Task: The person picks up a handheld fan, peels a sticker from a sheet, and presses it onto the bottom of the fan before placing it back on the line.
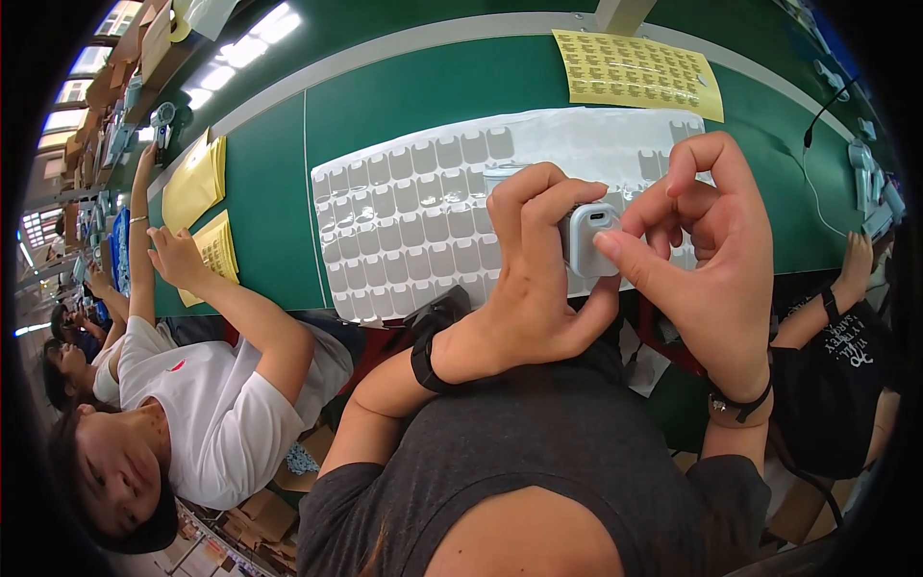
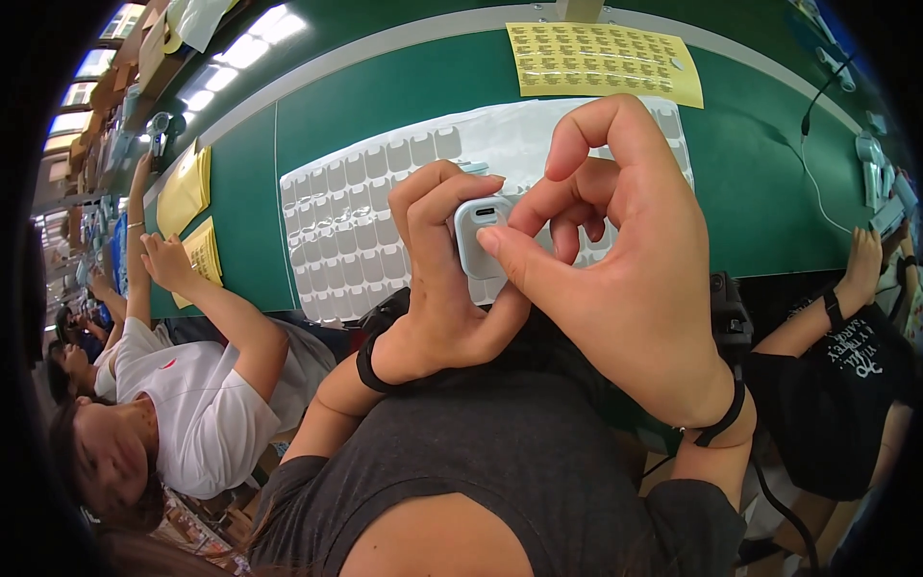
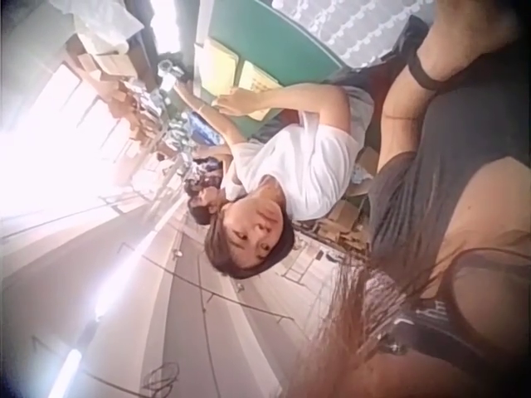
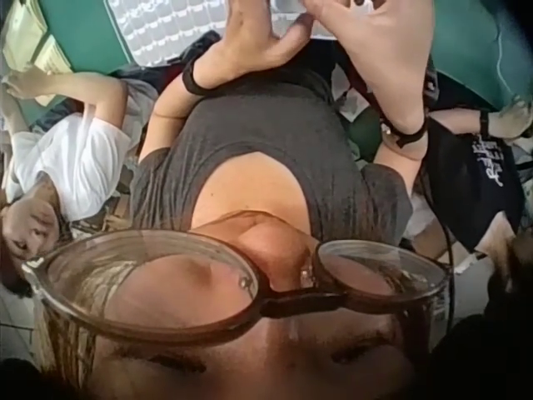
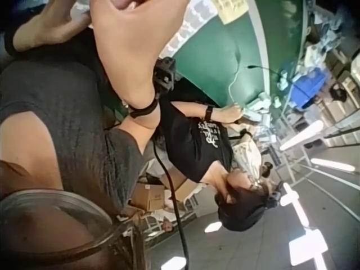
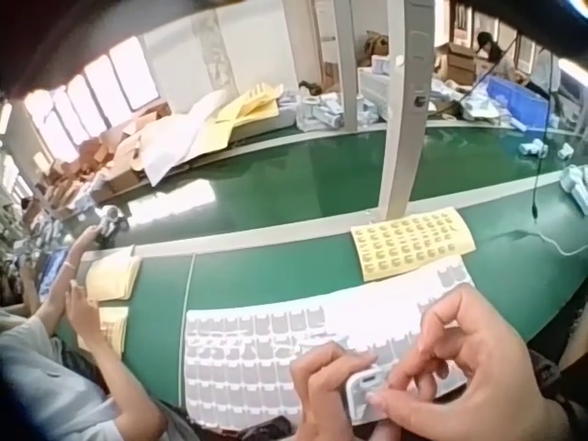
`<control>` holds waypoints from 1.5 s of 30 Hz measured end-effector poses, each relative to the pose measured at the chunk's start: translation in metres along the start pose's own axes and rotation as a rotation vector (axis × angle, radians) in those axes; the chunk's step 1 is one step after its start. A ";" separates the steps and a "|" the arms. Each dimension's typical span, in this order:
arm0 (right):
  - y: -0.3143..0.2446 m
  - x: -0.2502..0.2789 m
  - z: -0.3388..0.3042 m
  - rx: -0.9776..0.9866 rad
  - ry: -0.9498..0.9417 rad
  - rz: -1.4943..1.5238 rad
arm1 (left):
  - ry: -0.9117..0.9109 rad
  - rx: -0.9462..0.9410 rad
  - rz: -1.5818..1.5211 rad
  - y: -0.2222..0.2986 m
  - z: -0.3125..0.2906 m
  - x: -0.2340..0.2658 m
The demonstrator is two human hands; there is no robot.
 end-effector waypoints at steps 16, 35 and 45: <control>0.071 -0.003 0.024 -0.373 -0.567 0.167 | -0.110 0.084 -0.325 -0.012 0.001 0.006; 0.059 0.094 0.018 -0.194 -0.181 0.312 | -0.506 0.319 0.167 -0.014 -0.022 0.029; 0.121 0.238 0.150 0.194 0.404 -0.773 | -0.866 0.272 0.561 -0.040 -0.068 0.000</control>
Point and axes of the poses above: each hand's wrist, its own z-axis towards the middle knuckle, its own x-axis out of the back of the hand, y = z × x, the point moved 6 cm from there along z, towards the middle knuckle, and after that the axes turned 11 degrees about -y, right-handed, at the moved point
